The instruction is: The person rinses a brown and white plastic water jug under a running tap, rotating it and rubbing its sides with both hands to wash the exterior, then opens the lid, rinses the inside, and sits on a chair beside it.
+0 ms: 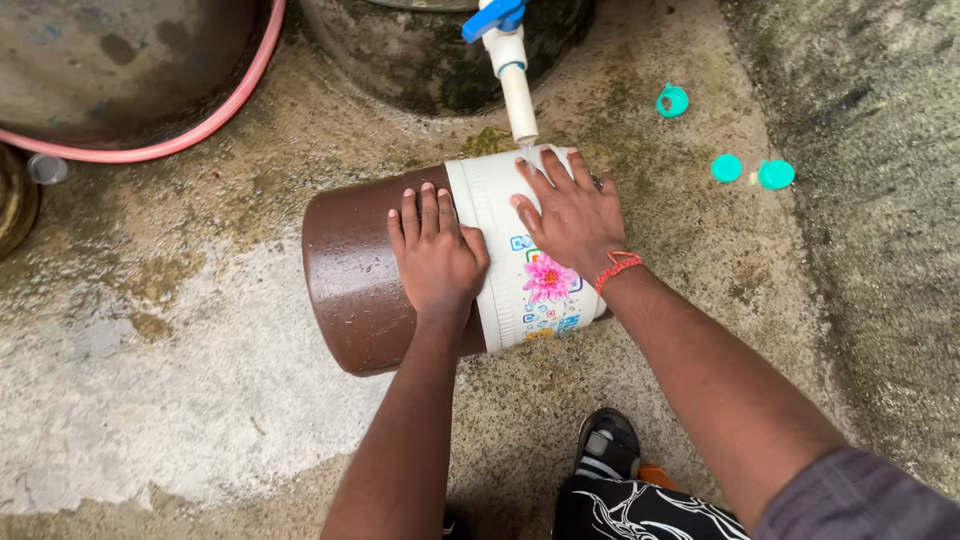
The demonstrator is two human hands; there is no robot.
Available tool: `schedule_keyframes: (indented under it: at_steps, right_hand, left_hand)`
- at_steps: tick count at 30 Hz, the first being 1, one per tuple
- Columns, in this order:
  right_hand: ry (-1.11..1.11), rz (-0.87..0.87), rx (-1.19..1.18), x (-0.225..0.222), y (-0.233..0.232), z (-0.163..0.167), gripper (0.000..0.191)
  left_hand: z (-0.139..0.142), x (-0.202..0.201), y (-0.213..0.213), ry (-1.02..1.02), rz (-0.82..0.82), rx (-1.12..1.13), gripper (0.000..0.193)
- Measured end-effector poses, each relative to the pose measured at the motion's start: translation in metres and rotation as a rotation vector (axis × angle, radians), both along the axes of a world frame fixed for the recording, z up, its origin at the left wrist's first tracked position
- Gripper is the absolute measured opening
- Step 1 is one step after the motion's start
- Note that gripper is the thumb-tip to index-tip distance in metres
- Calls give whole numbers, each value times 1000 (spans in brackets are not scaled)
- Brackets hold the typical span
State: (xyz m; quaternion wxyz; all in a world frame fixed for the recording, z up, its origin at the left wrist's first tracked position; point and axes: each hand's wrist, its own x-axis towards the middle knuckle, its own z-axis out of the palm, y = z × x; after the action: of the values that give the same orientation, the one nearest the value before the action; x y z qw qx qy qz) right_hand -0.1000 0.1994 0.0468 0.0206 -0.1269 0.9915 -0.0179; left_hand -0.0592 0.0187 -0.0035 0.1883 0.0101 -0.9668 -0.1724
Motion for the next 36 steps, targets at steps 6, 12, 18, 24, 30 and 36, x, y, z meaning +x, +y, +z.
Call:
schedule_keyframes:
  at_steps: [6,12,18,24,30,36]
  right_hand:
    - [-40,-113,164,-14,3,3,58]
    - [41,-331,-112,-12,4,-11,64]
    - [81,-403,-336,-29,12,-22,46]
    - [-102,-536,-370,-59,12,-15,51]
    - [22,-405,-458,-51,24,-19,54]
    - [-20,-408,-449,-45,15,-10,55]
  left_hand:
    - [11,-24,24,-218,41,-127,63]
    - [20,-49,63,-412,47,-218,69]
    - [1,9,62,-197,-417,-210,67]
    - [-11,17,76,-94,-508,-115,58]
    - [-3,-64,71,-196,-114,-101,63]
    - [-9,-34,79,-124,-320,-133,61]
